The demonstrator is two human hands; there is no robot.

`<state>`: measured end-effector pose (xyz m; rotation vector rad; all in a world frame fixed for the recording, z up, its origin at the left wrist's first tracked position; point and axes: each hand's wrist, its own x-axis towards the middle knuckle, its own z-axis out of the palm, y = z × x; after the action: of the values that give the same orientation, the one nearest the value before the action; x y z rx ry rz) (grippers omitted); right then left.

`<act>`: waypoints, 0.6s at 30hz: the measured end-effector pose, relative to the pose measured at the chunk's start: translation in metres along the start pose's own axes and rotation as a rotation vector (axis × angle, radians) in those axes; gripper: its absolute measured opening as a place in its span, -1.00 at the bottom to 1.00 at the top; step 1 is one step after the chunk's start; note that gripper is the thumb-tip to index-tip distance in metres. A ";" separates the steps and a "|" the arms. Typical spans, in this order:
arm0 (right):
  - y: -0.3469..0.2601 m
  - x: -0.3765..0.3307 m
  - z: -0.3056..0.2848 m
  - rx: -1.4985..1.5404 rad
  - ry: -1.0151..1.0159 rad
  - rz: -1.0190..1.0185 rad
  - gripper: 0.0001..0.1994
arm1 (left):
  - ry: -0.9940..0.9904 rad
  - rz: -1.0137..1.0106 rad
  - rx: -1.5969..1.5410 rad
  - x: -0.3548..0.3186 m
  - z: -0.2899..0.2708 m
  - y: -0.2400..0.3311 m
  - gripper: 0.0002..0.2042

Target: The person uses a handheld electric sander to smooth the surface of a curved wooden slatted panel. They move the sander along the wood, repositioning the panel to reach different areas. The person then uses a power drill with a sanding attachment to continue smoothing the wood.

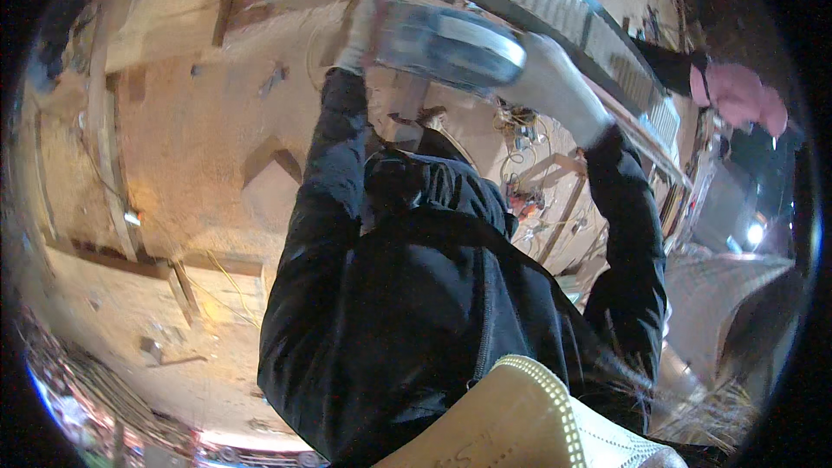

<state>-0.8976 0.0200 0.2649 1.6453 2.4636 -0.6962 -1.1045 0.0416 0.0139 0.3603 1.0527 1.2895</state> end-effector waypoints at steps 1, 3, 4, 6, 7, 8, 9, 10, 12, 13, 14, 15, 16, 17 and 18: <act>-0.006 0.007 -0.004 -0.020 -0.034 -0.059 -0.59 | 0.034 -0.053 -0.058 -0.010 0.002 0.011 -0.71; 0.003 0.001 -0.011 0.021 -0.052 -0.031 -0.58 | -0.027 -0.098 -0.075 -0.014 0.015 0.009 -0.71; 0.007 -0.004 -0.019 0.022 -0.074 -0.006 -0.59 | -0.096 -0.077 -0.024 -0.009 0.013 -0.002 -0.70; 0.013 -0.011 -0.026 0.062 -0.031 -0.089 -0.58 | -0.176 0.048 0.168 0.001 -0.013 -0.003 -0.67; 0.024 -0.016 -0.025 0.050 -0.029 -0.085 -0.57 | -0.215 0.136 0.283 0.005 -0.022 -0.001 -0.64; 0.043 -0.026 -0.024 0.026 -0.032 -0.062 -0.56 | -0.274 0.264 0.435 0.009 -0.020 -0.003 -0.60; 0.060 -0.032 -0.021 0.008 -0.038 -0.065 -0.55 | -0.309 0.402 0.597 0.007 -0.023 -0.001 -0.55; 0.080 -0.038 -0.019 -0.010 -0.085 -0.017 -0.53 | -0.300 0.275 0.506 0.007 -0.024 0.001 -0.44; 0.099 -0.055 -0.028 0.039 -0.148 0.096 -0.53 | -0.303 0.216 0.251 -0.014 -0.008 0.022 -0.47; 0.108 -0.067 -0.036 0.053 -0.181 0.159 -0.52 | -0.308 0.187 0.112 -0.019 0.000 0.025 -0.48; 0.117 -0.073 -0.042 0.095 -0.180 0.095 -0.51 | -0.321 0.405 0.204 -0.012 -0.009 0.028 -0.63; 0.132 -0.086 -0.047 0.131 -0.186 0.061 -0.50 | -0.305 0.409 0.154 -0.015 -0.005 0.032 -0.67; 0.150 -0.096 -0.051 0.167 -0.193 0.026 -0.49 | -0.288 0.413 0.105 -0.016 -0.001 0.039 -0.67; 0.175 -0.109 -0.050 0.233 -0.201 0.080 -0.49 | -0.279 0.414 0.057 -0.016 0.009 0.045 -0.63; 0.197 -0.118 -0.044 0.302 -0.214 0.132 -0.49 | -0.113 0.460 0.281 -0.018 0.021 0.047 -0.47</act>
<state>-0.6655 -0.0003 0.2805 1.7049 2.1630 -1.2039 -1.1153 0.0461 0.0675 0.9202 1.0926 1.5051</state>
